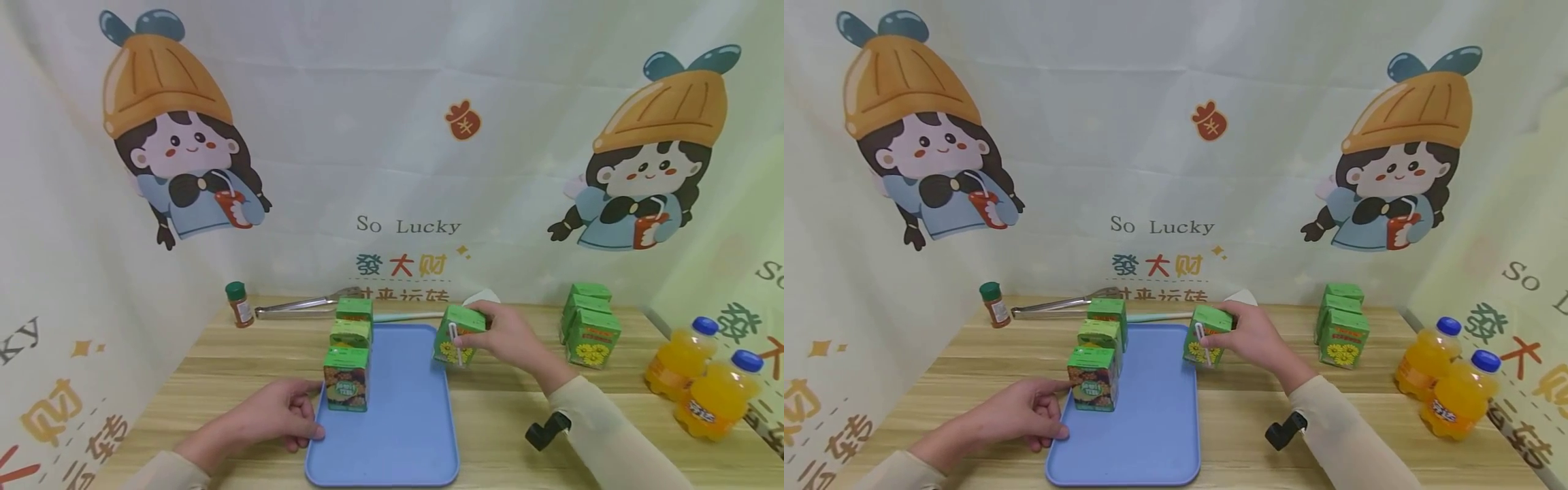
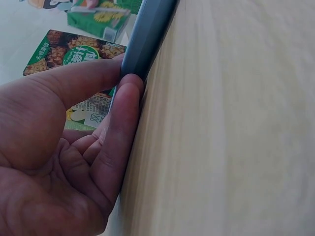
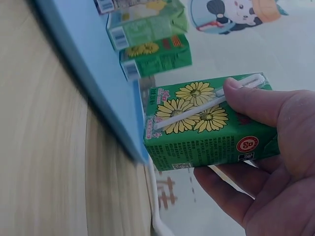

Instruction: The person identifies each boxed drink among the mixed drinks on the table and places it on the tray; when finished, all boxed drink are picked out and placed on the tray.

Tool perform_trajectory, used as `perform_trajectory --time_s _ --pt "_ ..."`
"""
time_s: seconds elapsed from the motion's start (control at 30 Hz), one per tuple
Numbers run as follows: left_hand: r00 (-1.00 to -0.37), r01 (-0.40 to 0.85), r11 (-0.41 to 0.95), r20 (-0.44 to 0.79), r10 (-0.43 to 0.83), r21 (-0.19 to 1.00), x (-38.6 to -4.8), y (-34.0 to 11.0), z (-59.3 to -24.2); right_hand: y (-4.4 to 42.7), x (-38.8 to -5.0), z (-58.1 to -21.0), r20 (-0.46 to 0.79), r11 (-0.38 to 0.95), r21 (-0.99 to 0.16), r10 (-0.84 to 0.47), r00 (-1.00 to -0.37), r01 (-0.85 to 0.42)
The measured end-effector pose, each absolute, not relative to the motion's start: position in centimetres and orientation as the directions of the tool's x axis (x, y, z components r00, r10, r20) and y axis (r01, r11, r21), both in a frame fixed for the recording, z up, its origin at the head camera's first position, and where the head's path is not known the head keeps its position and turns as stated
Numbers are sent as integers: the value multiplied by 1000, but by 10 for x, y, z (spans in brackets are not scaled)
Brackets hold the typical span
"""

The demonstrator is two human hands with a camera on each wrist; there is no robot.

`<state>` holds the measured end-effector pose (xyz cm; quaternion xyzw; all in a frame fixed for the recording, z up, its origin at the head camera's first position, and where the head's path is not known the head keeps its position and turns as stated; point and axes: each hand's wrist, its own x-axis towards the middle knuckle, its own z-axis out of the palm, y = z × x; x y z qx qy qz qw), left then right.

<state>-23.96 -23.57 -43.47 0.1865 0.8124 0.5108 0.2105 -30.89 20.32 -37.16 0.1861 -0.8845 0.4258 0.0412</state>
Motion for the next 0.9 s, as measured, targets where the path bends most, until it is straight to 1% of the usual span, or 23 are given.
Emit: perform_trajectory --time_s 0.17,0.5,0.9 --pt "-845 84 403 -149 514 912 -241 -236 -437 176 -319 -373 230 532 -763 -306 -924 -367" --pt "-841 79 387 -148 521 919 -240 -238 -437 136 -339 -380 217 576 -733 -307 -927 -362" --pt "-836 70 386 -157 526 920 -239 -237 -433 115 -357 -388 195 606 -708 -324 -926 -361"
